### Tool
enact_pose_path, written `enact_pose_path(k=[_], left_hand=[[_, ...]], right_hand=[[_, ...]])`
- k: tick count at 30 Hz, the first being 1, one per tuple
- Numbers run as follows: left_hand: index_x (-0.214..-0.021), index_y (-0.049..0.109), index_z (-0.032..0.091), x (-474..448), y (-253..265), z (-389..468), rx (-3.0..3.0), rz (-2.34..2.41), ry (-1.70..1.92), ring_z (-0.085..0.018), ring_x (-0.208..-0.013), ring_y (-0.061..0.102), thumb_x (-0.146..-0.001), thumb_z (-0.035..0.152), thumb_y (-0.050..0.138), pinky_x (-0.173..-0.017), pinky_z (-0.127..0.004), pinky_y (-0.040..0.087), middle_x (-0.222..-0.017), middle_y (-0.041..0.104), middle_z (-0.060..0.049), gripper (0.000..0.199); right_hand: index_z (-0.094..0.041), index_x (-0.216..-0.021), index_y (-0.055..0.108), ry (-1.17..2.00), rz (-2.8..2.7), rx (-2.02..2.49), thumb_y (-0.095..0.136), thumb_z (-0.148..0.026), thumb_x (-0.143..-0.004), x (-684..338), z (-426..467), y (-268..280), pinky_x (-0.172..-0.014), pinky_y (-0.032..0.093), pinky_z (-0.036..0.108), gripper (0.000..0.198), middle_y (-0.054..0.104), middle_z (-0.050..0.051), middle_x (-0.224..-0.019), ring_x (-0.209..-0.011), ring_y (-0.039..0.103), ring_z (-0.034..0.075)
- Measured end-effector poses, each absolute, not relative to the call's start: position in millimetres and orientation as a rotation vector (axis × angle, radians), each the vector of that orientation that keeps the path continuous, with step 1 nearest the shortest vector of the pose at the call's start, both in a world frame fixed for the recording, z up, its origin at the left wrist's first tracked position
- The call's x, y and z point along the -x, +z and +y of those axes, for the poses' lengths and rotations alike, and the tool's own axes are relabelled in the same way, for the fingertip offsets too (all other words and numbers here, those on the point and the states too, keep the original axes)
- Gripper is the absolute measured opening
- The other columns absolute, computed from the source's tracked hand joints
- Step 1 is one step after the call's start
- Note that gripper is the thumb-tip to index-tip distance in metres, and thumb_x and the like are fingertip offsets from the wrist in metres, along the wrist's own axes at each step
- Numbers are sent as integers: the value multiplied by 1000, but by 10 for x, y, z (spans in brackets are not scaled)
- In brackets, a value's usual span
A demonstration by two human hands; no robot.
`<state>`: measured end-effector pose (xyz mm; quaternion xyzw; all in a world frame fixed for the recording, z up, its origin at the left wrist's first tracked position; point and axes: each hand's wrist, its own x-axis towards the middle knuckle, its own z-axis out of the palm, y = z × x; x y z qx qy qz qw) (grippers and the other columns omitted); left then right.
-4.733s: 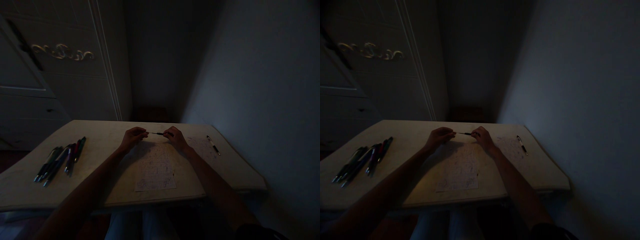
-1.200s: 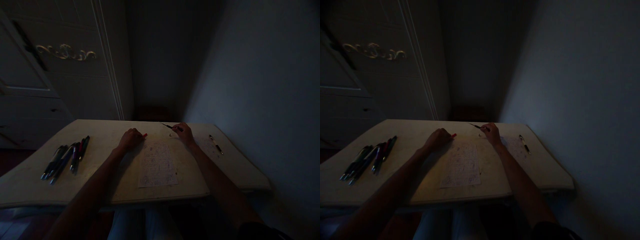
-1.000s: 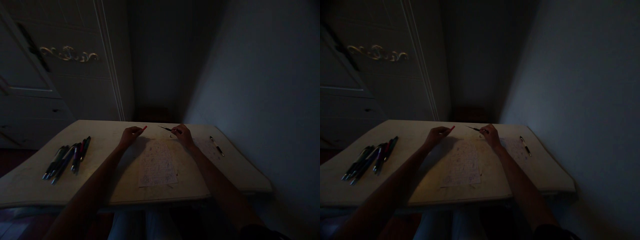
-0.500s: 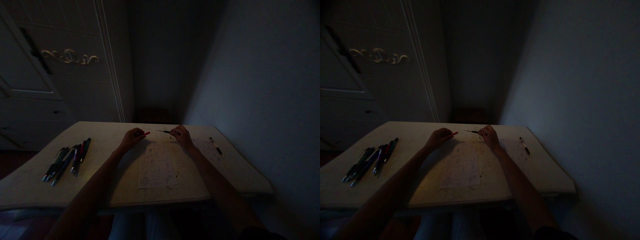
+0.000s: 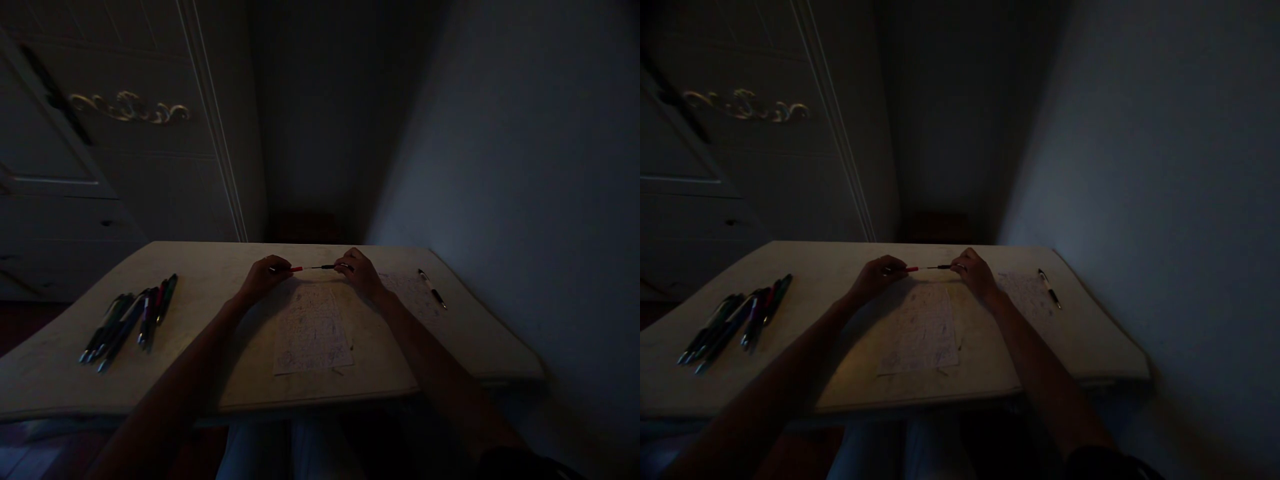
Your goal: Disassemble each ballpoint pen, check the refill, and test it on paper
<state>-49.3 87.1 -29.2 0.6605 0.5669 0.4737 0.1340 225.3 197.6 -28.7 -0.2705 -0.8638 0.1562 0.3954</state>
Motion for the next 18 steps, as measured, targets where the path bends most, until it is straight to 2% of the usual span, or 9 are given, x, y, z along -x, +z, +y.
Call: enact_pose_path(k=[6, 18], left_hand=[[-85, 70, 18, 461, -296, 872, -1917, 1626, 1378, -18, -78, 68, -75, 44, 74, -72, -29, 58, -87, 73, -6, 28], [-86, 71, 19, 322, -214, 806, -1948, 1644, 1272, -17, -74, 66, -76, 34, 71, -69, -29, 55, -85, 73, -4, 18]], right_hand=[[-20, -87, 76, 390, -2200, 679, 69, -17, -85, -2250, 1981, -294, -73, 48, 30, 7, 56, 3, -87, -77, 57, 16], [-21, -88, 76, 431, -2266, 631, 69, -19, -86, -2147, 1817, -287, -72, 47, 29, 7, 56, 4, -90, -77, 57, 15]])
